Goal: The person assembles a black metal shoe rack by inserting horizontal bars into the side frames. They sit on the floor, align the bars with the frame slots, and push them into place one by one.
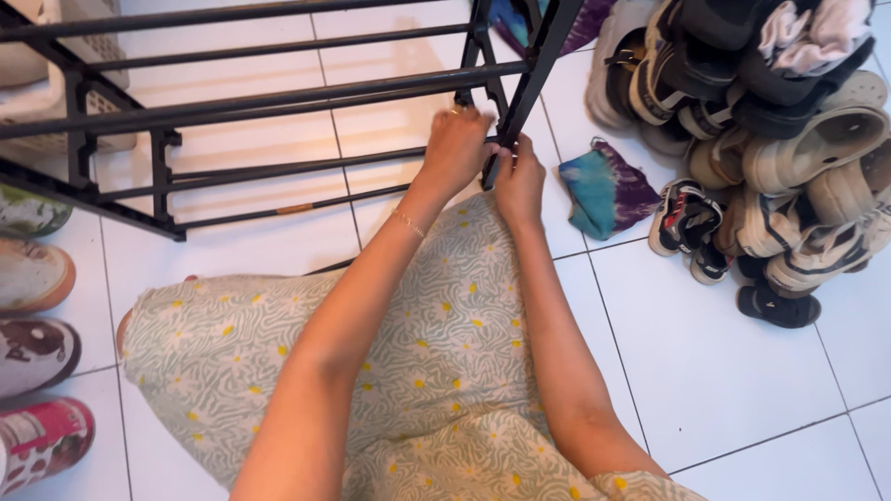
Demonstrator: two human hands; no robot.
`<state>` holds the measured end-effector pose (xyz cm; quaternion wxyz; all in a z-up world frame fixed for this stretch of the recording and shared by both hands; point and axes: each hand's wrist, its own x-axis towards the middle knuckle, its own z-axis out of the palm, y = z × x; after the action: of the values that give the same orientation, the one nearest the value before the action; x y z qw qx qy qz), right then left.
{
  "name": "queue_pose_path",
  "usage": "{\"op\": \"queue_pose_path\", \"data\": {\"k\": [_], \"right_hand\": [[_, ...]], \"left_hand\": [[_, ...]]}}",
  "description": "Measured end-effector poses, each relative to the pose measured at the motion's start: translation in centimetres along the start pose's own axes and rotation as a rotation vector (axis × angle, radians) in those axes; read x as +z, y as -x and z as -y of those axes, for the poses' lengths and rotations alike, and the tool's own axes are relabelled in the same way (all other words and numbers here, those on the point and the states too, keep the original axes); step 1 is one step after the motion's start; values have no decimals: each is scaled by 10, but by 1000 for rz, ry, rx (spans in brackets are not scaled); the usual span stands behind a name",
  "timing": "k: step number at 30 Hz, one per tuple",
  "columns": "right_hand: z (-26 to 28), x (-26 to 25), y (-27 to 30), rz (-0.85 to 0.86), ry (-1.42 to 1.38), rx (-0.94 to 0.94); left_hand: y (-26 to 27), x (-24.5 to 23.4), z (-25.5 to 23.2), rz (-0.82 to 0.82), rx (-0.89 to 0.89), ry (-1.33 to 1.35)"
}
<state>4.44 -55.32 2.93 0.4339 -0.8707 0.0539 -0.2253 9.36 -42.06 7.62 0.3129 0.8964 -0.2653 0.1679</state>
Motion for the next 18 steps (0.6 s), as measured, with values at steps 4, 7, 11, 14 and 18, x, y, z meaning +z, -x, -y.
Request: {"op": "queue_pose_path", "data": {"k": [4, 7, 11, 14, 18], "right_hand": [[-24, 8, 0, -31, -32, -24], [-57, 20, -2, -26, -4, -37], [-92, 32, -12, -19, -96, 22], [-106, 28, -14, -5, -16, 49], [-106, 17, -16, 108, 43, 85]], "left_hand": [[68, -9, 4, -195, -43, 123], [118, -5, 26, 25, -206, 155], [142, -1, 68, 191, -424, 122], [161, -12, 95, 211, -478, 133], [182, -28, 124, 177, -507, 38]]}}
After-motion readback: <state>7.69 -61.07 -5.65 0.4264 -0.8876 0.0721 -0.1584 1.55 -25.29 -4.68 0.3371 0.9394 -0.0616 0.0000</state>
